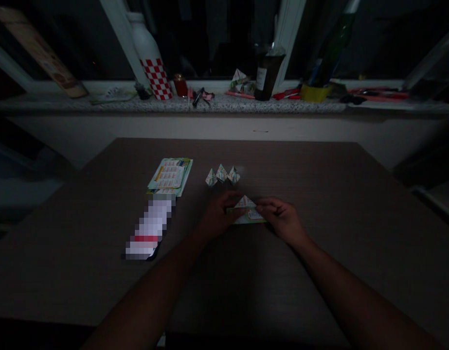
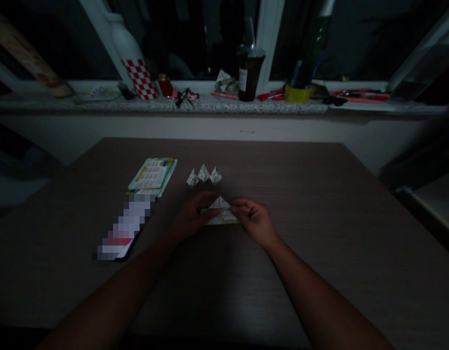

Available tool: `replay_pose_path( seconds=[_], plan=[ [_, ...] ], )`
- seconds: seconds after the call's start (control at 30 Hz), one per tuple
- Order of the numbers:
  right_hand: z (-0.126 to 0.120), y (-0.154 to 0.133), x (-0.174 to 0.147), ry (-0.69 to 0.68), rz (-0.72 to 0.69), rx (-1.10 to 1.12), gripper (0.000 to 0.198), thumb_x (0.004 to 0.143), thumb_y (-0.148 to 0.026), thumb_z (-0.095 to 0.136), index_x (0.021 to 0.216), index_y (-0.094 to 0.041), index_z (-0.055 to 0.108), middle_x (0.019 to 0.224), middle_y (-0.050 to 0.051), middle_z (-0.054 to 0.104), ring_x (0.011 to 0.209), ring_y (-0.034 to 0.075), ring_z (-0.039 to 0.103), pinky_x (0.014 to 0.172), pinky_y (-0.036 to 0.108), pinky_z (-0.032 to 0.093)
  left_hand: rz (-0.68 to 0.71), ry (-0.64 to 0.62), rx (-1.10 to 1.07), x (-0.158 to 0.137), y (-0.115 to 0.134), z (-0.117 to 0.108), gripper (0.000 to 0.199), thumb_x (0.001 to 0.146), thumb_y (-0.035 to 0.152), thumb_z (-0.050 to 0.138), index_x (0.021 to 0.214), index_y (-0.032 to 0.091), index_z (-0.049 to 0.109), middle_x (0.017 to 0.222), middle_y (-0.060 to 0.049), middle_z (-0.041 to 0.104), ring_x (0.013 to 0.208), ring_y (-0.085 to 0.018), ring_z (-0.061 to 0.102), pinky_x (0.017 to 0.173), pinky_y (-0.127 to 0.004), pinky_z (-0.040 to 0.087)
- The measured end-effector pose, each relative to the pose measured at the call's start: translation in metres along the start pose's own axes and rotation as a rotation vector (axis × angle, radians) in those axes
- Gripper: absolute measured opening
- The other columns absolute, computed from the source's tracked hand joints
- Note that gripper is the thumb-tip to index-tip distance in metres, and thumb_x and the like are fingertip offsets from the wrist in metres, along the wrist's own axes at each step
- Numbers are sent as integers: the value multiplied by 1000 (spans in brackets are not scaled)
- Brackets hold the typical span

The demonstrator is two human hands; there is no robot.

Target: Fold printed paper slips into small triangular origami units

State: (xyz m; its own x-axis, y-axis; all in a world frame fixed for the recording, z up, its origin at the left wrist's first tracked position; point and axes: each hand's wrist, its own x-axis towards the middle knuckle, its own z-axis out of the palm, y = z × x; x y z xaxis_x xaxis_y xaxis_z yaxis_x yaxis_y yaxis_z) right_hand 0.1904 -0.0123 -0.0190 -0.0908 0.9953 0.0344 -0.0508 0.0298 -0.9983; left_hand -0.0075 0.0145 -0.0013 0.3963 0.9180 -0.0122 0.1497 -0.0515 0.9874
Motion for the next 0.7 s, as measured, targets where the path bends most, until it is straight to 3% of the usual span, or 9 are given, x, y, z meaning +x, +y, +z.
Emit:
replay_pose_path(
  seconds=[0.2,0.43,0.53,0.7],
  plan=[
    [-1,-3,0,49,-35,-4,34,81,-50,61,94,-20,68,81,4,72,70,18,66,65,30,52,92,56,21,0,-1,-1,43,80,32,65,117,15,54,81,-3,67,73,-15,64,63,-23,48],
    [2,-4,-3,118,-121,-121,28,77,-41,70,93,-19,67,72,3,70,61,15,64,58,26,51,108,133,39,-4,6,1,39,78,28,66,114,15,56,97,-7,70,89,-19,66,73,-25,50],
    [4,-3,-7,138,-190,-192,22,76,-33,72,92,-19,67,69,2,69,60,15,64,57,25,50,65,117,-9,-5,9,3,45,68,25,75,109,15,59,99,-6,70,89,-18,66,74,-25,50],
    [4,-7,-11,140,-310,-330,9,75,-29,72,81,-21,70,70,3,71,63,16,65,61,28,52,-128,30,-58,-4,9,7,25,68,32,75,83,13,69,74,-2,71,64,-13,63,57,-22,45]
  ],
)
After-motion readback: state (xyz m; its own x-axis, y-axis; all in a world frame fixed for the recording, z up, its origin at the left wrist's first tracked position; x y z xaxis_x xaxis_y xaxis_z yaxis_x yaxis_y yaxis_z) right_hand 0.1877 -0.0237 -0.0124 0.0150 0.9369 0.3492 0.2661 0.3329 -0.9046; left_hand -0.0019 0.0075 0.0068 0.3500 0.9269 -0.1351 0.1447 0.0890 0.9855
